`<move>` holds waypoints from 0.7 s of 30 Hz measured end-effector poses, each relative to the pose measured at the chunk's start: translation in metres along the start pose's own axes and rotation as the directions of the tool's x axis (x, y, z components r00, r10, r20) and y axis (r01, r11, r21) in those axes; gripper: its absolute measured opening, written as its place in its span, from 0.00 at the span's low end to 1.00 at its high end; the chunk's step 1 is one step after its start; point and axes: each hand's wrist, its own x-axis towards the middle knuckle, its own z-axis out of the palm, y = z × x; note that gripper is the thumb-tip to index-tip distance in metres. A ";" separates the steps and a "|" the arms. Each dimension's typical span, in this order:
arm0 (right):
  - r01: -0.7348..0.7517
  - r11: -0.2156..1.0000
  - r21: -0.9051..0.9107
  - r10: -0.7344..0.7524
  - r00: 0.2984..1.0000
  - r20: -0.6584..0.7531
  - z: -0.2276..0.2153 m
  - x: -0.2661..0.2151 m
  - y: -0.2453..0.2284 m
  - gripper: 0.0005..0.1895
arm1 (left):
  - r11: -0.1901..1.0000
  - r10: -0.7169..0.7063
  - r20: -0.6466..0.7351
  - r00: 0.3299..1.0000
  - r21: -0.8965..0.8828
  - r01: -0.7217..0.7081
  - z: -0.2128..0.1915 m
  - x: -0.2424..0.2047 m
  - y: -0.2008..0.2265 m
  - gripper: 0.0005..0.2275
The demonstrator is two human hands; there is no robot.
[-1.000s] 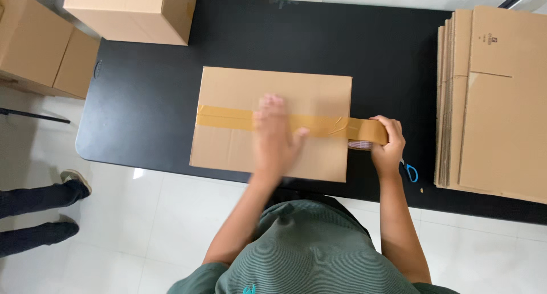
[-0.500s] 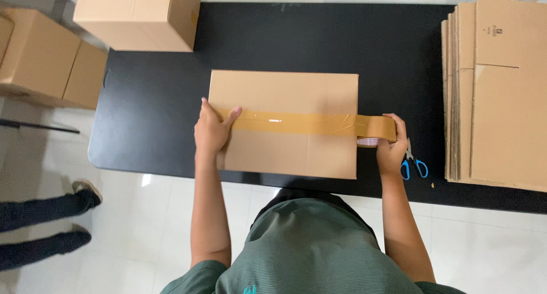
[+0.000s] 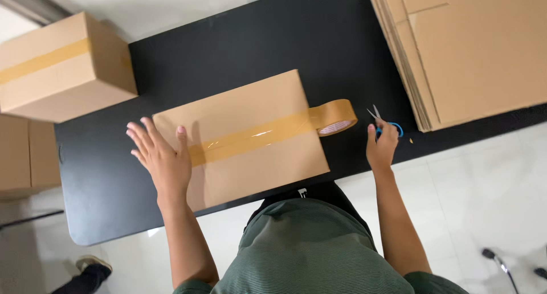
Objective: The person assembles cardboard boxes by folding the flaps together and then applying tape using a tape dispenser, cutting the tape with scissors to seal each box before stacking them.
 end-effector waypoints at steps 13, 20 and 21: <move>-0.187 0.677 -0.712 0.388 0.913 0.129 0.021 0.019 0.127 0.24 | 0.698 0.707 0.080 0.702 -0.235 -0.676 0.052 -0.032 0.142 0.19; -0.686 0.455 0.568 0.594 0.709 0.380 0.002 0.014 0.037 0.11 | 0.724 0.689 0.229 0.688 -0.194 -0.662 0.079 -0.032 0.151 0.20; -0.688 0.455 0.566 0.591 0.708 0.386 -0.004 0.016 0.022 0.11 | 0.729 0.685 0.228 0.692 -0.191 -0.658 0.081 -0.032 0.151 0.20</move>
